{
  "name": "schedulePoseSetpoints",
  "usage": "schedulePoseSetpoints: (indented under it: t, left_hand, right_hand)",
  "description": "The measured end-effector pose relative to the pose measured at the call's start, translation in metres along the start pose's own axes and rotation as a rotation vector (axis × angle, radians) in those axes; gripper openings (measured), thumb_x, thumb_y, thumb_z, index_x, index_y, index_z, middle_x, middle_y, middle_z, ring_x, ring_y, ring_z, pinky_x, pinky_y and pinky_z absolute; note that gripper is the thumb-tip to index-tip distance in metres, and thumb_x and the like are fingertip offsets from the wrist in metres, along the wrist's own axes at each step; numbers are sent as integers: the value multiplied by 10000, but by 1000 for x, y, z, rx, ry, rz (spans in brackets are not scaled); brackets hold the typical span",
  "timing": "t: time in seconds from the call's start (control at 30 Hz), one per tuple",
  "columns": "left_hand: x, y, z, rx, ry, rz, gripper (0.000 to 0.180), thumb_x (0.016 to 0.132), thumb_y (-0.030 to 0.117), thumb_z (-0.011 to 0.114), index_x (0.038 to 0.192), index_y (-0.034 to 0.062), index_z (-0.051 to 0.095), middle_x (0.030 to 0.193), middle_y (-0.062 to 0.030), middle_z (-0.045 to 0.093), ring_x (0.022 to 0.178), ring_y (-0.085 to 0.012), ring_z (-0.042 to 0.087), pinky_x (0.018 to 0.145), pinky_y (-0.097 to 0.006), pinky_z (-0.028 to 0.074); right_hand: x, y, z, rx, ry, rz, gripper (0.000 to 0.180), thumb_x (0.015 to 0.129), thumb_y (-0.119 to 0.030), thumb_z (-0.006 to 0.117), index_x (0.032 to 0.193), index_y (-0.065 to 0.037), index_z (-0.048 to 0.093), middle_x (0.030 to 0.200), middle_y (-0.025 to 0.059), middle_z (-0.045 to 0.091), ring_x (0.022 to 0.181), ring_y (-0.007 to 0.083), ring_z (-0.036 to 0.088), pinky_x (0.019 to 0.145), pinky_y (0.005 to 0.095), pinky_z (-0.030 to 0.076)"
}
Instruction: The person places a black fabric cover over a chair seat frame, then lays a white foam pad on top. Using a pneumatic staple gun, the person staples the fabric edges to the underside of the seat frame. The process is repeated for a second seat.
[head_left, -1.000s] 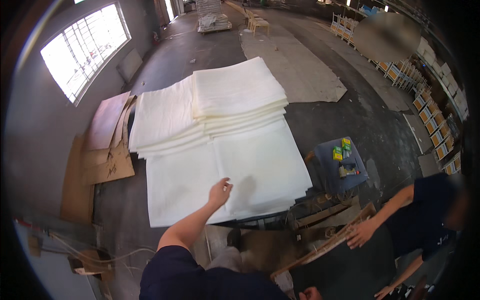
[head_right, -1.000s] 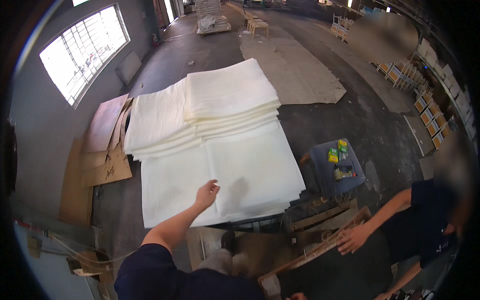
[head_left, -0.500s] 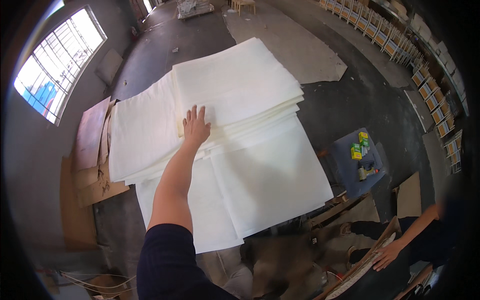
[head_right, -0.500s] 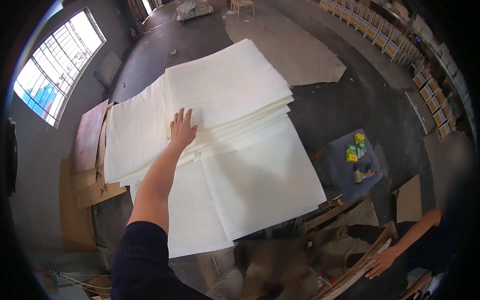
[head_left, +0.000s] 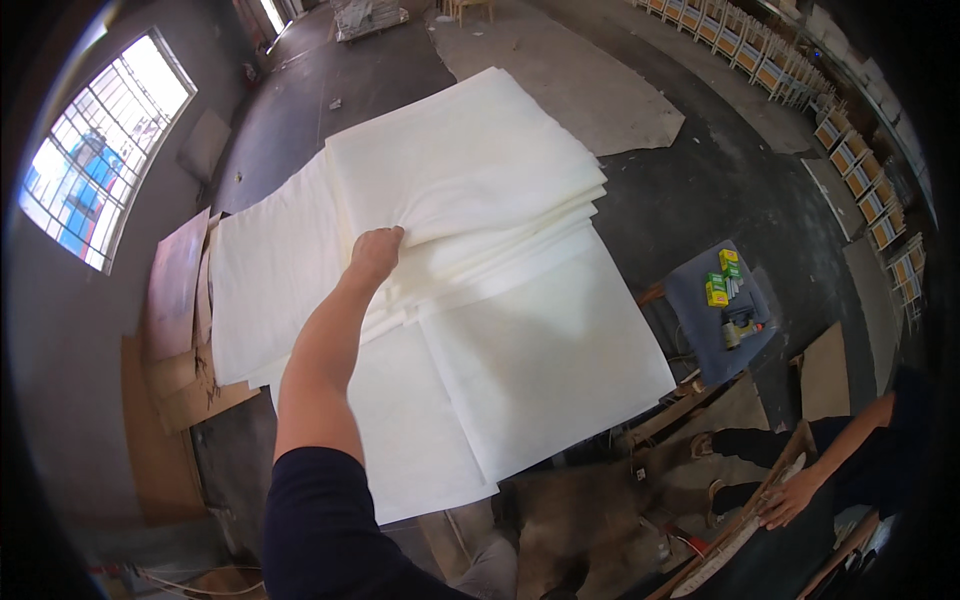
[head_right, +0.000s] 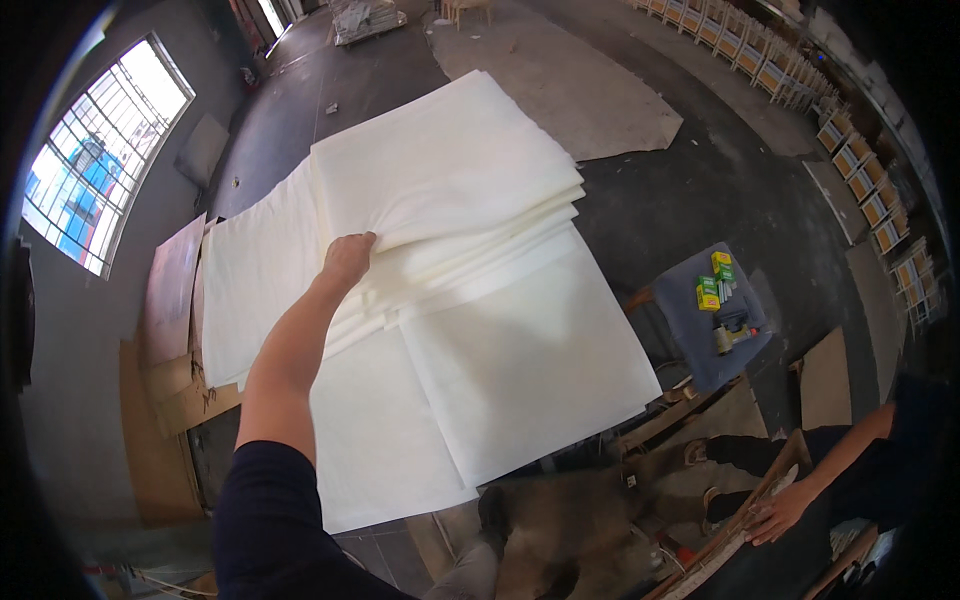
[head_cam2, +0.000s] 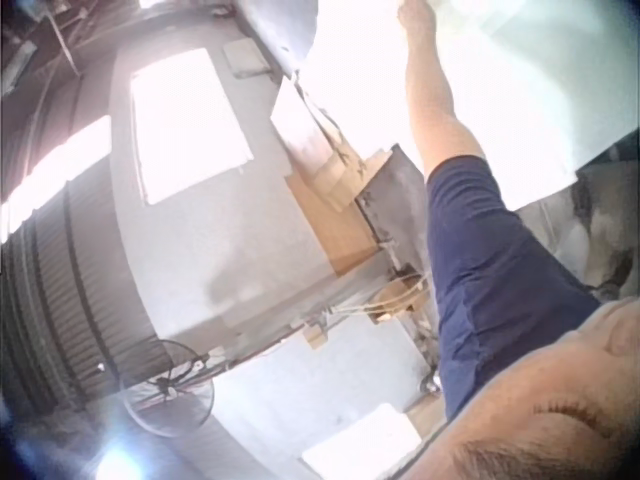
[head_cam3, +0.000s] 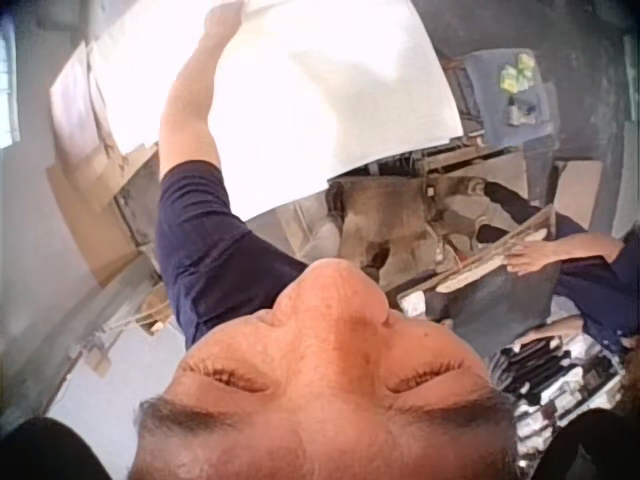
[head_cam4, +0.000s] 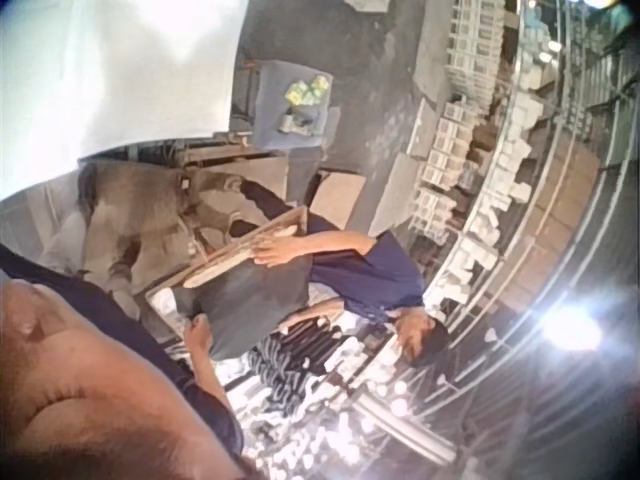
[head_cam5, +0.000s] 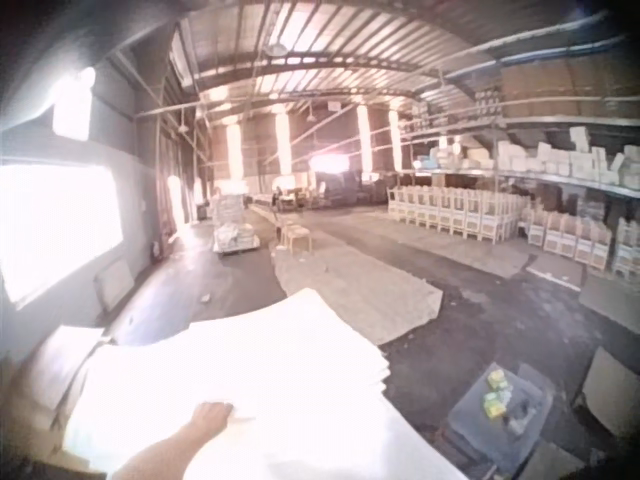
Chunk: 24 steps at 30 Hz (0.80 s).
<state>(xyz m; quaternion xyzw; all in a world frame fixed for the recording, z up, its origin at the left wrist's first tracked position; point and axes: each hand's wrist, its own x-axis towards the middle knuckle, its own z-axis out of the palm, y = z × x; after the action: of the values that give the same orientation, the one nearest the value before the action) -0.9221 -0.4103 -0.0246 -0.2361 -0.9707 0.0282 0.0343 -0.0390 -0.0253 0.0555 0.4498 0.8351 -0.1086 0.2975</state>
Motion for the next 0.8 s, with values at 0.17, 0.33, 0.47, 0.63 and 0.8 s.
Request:
schedulePoseSetpoints:
  t: [0.17, 0.33, 0.47, 0.63, 0.8]
  left_hand:
    - [-19, 24, -44, -87, 73, 105, 270, 944, 36, 575, 1168, 50, 726, 1025, -199, 785, 976, -397, 765, 855, -526, 605]
    - [-93, 52, -26, -104, 40, 85, 294, 959, 60, 581, 1198, 109, 744, 988, -148, 782, 920, -354, 781, 763, -514, 624]
    - [-162, 61, 32, -328, -15, 235, 514, 994, 427, 774, 1402, 120, 716, 1447, -162, 706, 1280, -372, 696, 1128, -453, 529]
    - [-173, 57, 48, -1224, 296, -1098, 734, 1018, 457, 772, 1544, -7, 554, 1306, -216, 749, 1109, -407, 751, 966, -474, 592]
    - [-109, 30, 51, -2202, -7, -975, 785, 1016, 495, 794, 1577, 27, 507, 1492, -164, 653, 1400, -337, 607, 1175, -478, 531]
  right_hand:
    - [-12, 9, 14, 81, 54, -3, 305, 963, -311, 746, 1077, -62, 613, 1018, 213, 704, 992, 461, 676, 857, 561, 526]
    - [4, 29, 22, -156, 381, -347, 327, 960, -326, 749, 1083, -52, 617, 1037, 214, 703, 1000, 459, 677, 870, 554, 531]
    - [3, 18, 18, 82, 91, -60, 344, 950, -342, 762, 1071, -49, 630, 1037, 213, 705, 1002, 455, 678, 875, 550, 534]
    - [-9, 9, 12, 65, 84, -17, 382, 942, -388, 789, 1051, -53, 644, 1041, 209, 709, 1011, 451, 682, 873, 545, 539]
    - [-3, 8, -6, -185, 336, -218, 408, 942, -417, 799, 1047, -53, 647, 1052, 216, 721, 1021, 453, 694, 872, 547, 543]
